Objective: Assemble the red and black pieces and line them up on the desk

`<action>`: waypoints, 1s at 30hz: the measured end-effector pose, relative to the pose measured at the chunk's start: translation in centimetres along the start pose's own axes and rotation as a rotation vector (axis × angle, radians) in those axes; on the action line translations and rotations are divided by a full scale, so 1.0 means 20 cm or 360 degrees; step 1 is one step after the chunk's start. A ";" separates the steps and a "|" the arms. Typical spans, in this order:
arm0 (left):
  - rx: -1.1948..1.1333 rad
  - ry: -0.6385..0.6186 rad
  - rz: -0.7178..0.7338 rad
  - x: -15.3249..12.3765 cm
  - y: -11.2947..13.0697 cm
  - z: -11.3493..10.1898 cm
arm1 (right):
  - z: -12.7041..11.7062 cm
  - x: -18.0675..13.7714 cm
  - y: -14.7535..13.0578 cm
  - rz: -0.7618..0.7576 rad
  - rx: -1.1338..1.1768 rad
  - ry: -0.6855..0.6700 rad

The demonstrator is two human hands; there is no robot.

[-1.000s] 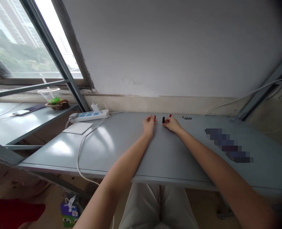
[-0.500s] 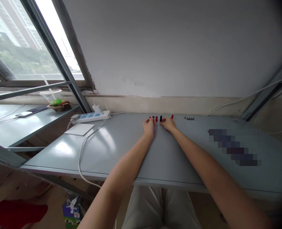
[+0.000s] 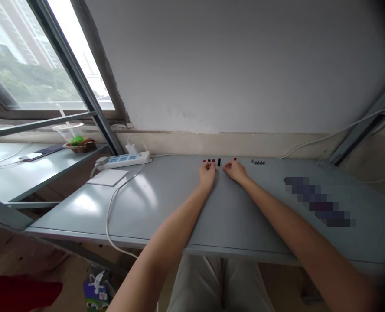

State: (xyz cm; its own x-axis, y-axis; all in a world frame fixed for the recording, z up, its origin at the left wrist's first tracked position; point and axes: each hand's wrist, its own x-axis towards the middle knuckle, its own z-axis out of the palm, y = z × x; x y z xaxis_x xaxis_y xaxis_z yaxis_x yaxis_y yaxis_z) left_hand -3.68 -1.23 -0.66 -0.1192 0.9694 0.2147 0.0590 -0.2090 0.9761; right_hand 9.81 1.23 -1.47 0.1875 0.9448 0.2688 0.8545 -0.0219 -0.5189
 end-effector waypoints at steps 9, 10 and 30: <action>0.0501 -0.0255 0.0537 -0.07 -0.04 0.03 | -0.13 0.05 0.29 0.0245 -0.0081 0.0151; 0.0514 -0.0260 0.0536 -0.07 -0.04 0.03 | -0.12 0.05 0.31 0.0262 -0.0058 0.0123; 0.0617 -0.0258 0.0572 -0.06 -0.03 0.03 | 0.00 0.11 0.18 0.0260 -0.0153 0.0037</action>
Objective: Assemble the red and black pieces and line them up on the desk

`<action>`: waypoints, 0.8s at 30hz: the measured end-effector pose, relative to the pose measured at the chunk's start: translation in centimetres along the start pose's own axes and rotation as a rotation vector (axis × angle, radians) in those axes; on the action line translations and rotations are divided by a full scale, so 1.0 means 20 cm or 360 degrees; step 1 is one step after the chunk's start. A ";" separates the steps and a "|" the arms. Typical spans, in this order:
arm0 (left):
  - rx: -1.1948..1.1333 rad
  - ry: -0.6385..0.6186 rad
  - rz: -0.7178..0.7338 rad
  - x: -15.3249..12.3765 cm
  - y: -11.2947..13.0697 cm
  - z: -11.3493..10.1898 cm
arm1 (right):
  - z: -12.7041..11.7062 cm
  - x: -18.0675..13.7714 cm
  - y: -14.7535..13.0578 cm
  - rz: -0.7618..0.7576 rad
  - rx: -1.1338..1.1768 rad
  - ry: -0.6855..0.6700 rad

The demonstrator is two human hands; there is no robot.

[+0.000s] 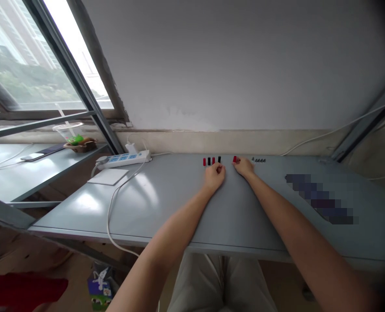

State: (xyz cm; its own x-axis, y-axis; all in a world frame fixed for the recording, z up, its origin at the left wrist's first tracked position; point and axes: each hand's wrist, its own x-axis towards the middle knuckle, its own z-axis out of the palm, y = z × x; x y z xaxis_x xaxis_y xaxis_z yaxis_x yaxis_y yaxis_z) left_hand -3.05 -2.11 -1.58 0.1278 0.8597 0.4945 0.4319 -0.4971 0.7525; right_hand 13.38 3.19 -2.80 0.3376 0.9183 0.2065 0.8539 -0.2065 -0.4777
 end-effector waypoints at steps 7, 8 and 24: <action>0.0041 0.0002 0.0050 0.00 0.01 0.01 | -0.02 -0.08 0.01 -0.0151 0.0083 -0.0063; 0.0051 -0.0001 0.0057 0.00 0.01 0.01 | -0.03 -0.10 0.01 -0.0174 0.0091 -0.0069; 0.0444 -0.0365 0.0354 -0.02 0.01 -0.03 | -0.23 -0.32 -0.07 -0.0869 -0.0194 -0.0340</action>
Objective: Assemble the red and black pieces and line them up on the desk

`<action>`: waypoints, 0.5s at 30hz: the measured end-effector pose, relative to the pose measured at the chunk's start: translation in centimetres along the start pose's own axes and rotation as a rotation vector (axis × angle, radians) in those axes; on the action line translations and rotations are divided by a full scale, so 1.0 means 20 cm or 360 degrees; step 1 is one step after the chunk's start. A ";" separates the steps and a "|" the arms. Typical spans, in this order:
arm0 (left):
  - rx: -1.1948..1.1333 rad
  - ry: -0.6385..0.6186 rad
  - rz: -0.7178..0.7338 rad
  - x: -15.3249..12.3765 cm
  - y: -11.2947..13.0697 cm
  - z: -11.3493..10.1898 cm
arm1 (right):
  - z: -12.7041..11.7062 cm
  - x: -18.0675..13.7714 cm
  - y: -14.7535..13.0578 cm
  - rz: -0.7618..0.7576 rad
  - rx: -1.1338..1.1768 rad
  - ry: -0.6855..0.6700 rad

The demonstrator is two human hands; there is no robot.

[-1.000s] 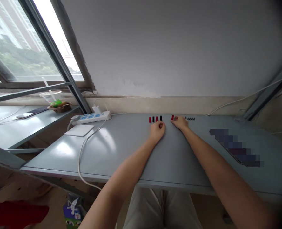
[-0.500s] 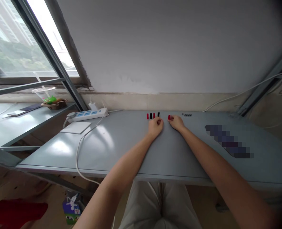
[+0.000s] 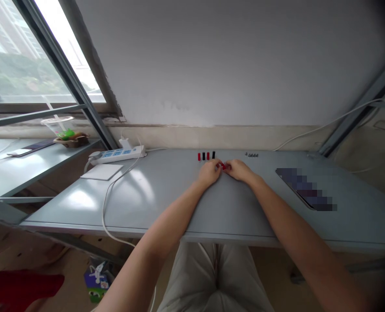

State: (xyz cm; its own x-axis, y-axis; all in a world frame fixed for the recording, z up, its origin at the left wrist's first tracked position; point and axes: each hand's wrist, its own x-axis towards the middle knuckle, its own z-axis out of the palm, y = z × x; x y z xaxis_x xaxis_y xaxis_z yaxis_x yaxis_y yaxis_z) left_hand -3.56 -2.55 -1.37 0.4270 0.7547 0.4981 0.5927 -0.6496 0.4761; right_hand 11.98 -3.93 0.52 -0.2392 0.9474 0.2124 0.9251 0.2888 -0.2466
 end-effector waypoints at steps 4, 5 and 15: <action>-0.0002 -0.0002 -0.0002 0.00 0.01 0.00 | -0.01 0.00 -0.01 -0.0048 -0.0116 0.0008; -0.0016 0.0010 0.0006 0.00 0.01 0.00 | -0.02 -0.01 -0.02 -0.0071 -0.0134 0.0025; -0.0398 0.0291 -0.0316 0.05 -0.01 0.02 | -0.06 -0.02 -0.01 0.0014 -0.0152 0.0095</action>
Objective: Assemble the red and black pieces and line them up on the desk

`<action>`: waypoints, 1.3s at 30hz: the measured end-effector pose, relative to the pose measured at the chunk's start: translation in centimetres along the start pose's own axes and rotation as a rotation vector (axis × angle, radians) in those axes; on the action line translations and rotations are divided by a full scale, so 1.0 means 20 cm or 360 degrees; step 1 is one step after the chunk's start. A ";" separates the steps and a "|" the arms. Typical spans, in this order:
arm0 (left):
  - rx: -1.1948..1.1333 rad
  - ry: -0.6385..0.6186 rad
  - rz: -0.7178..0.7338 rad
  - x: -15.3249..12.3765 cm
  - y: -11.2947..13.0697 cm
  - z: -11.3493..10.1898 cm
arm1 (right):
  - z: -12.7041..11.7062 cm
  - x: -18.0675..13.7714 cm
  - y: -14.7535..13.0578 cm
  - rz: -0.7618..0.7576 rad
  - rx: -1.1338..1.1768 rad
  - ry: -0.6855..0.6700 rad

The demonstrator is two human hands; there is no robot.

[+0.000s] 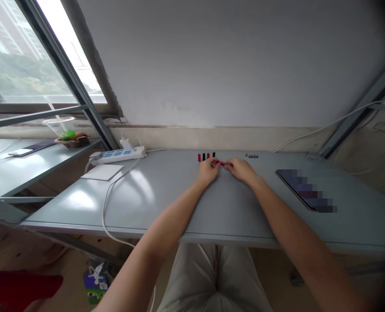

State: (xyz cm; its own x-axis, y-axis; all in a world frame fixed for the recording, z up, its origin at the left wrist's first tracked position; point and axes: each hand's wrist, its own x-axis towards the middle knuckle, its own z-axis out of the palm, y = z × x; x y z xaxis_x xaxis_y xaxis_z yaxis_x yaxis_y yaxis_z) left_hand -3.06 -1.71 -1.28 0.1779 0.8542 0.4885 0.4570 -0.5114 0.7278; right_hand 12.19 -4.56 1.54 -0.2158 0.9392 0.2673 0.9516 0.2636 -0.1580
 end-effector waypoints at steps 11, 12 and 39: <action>-0.0279 0.0100 -0.0158 0.01 0.01 0.00 | 0.03 0.01 0.05 0.0251 -0.0071 0.0008; -0.0284 0.0067 -0.0167 0.01 0.01 0.01 | 0.03 0.01 0.05 0.0240 -0.0070 0.0010; -0.0259 -0.0086 -0.0165 0.00 -0.02 0.03 | 0.02 0.00 -0.06 0.0067 -0.0056 0.0052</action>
State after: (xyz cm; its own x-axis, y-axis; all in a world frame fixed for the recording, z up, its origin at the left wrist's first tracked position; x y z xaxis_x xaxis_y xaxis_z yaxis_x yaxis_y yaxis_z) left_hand -2.65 -1.46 -1.83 0.1856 0.9046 0.3837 0.3292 -0.4251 0.8432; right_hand 10.88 -4.80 1.28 -0.1685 0.9414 0.2922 0.9669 0.2155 -0.1363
